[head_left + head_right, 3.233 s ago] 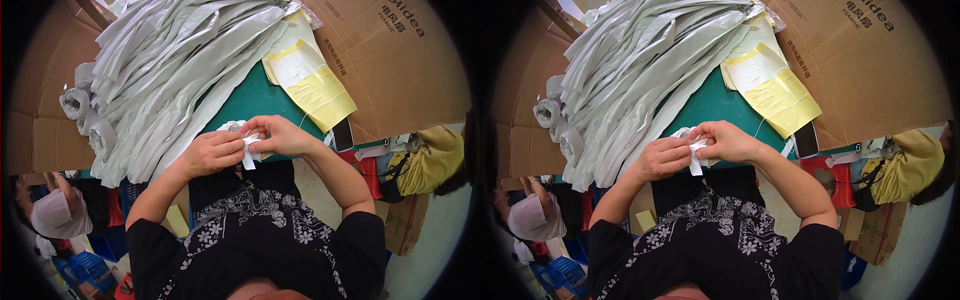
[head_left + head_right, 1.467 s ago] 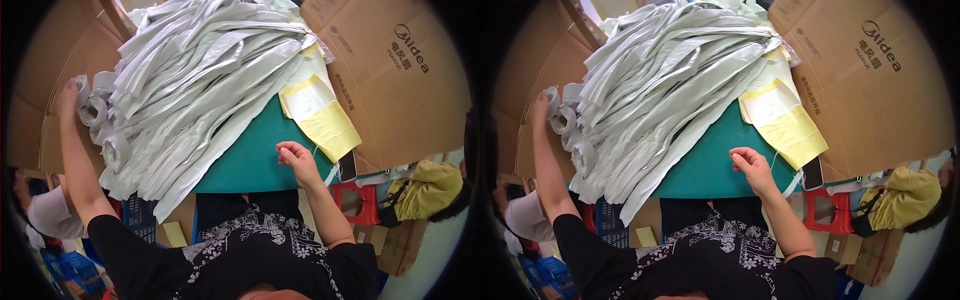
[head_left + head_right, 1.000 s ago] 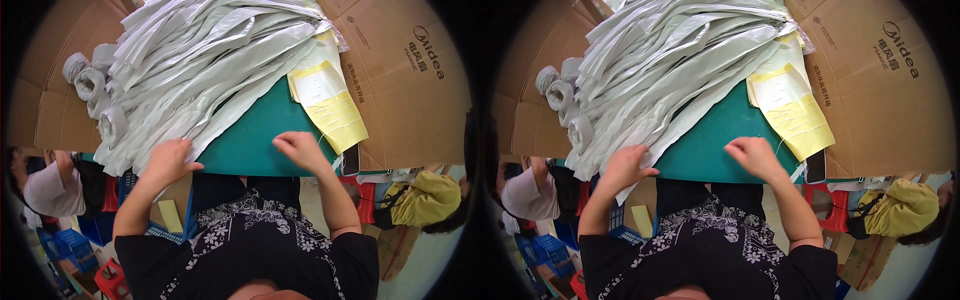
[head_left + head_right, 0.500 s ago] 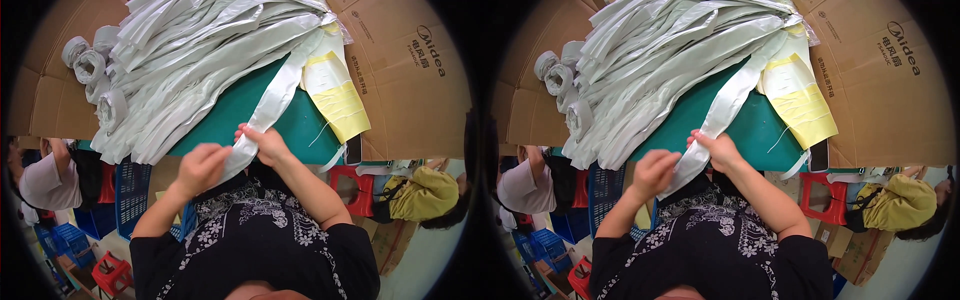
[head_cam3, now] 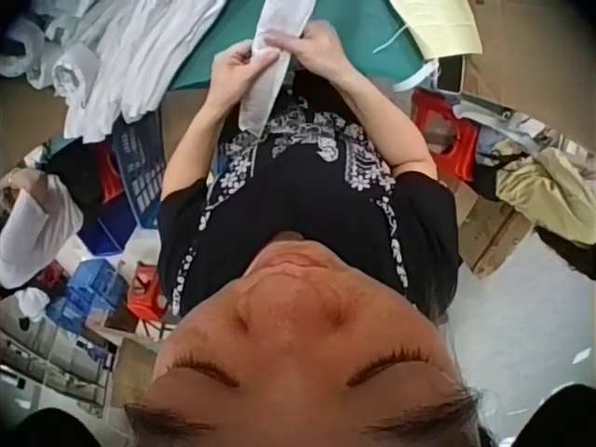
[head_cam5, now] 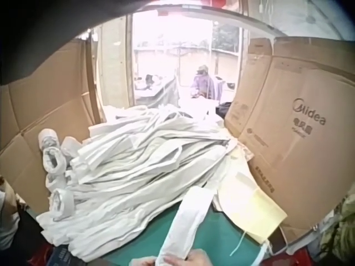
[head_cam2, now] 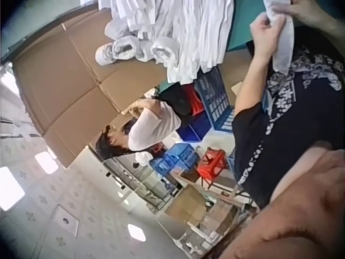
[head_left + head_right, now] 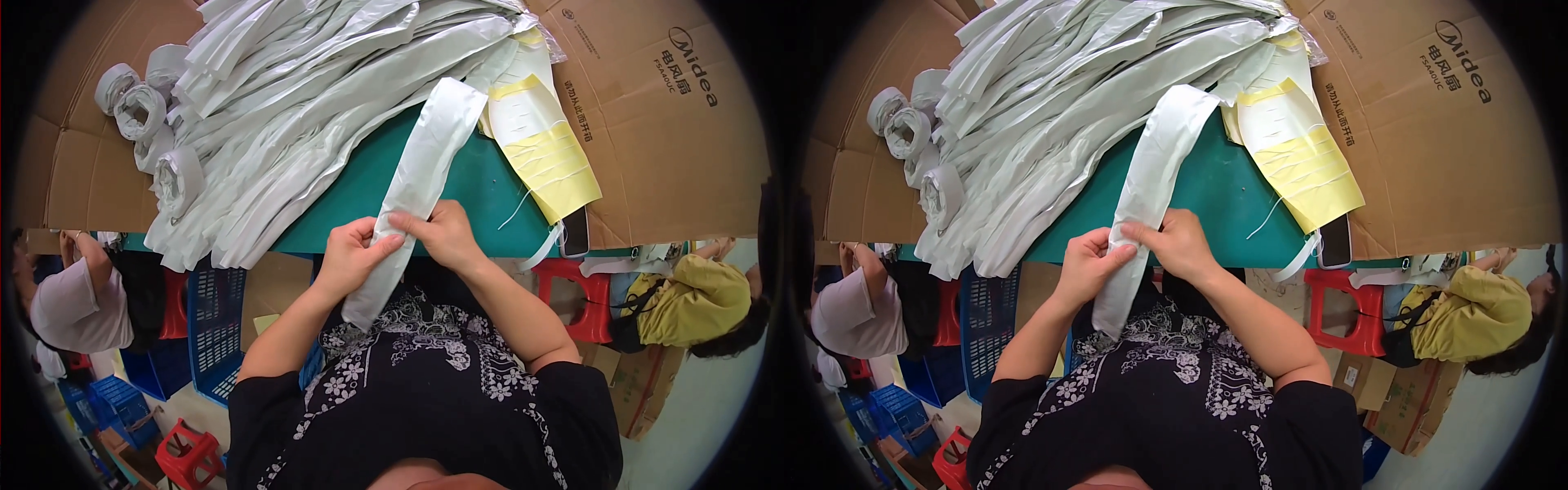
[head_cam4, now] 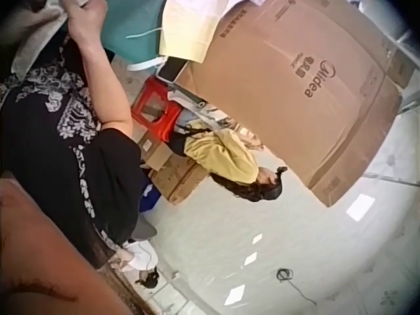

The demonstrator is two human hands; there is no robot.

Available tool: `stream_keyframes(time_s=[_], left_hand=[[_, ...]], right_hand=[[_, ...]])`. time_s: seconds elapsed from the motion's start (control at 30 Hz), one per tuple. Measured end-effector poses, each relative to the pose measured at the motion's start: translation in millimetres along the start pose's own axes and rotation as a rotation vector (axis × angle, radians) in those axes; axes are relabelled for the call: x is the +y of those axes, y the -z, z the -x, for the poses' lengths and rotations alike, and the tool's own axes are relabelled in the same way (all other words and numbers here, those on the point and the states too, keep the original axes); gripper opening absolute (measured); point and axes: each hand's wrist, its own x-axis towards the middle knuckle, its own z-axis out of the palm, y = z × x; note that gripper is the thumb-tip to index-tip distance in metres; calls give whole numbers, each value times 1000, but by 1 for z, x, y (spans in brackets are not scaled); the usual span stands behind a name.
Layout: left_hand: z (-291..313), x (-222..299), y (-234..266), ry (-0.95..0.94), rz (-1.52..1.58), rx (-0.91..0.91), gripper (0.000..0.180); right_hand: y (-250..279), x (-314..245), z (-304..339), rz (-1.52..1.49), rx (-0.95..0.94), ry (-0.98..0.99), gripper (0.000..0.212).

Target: Rolling up white fabric belts, securing each with adhesive tape from a dispenser, and placing the bundles into a plastic basket.

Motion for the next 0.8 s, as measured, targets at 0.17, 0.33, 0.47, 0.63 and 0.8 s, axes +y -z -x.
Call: stream_keyframes(time_s=[0.17, 0.33, 0.47, 0.63, 0.8], left_hand=[[0, -20, 19, 82, 237, -122, 35], [4, -24, 26, -636, -544, 40, 48], [12, -14, 35, -608, -518, 183, 19], [66, -22, 9, 409, 436, -537, 42], [47, -21, -17, -417, 219, 64, 56]], right_hand=[[20, -2, -12, -129, 119, 32, 21], [30, -9, -19, -423, 18, -40, 20], [32, -18, -17, -446, 46, 3, 21], [35, -4, -21, -795, -284, 234, 13], [8, 5, -11, -1377, -729, 359, 12]])
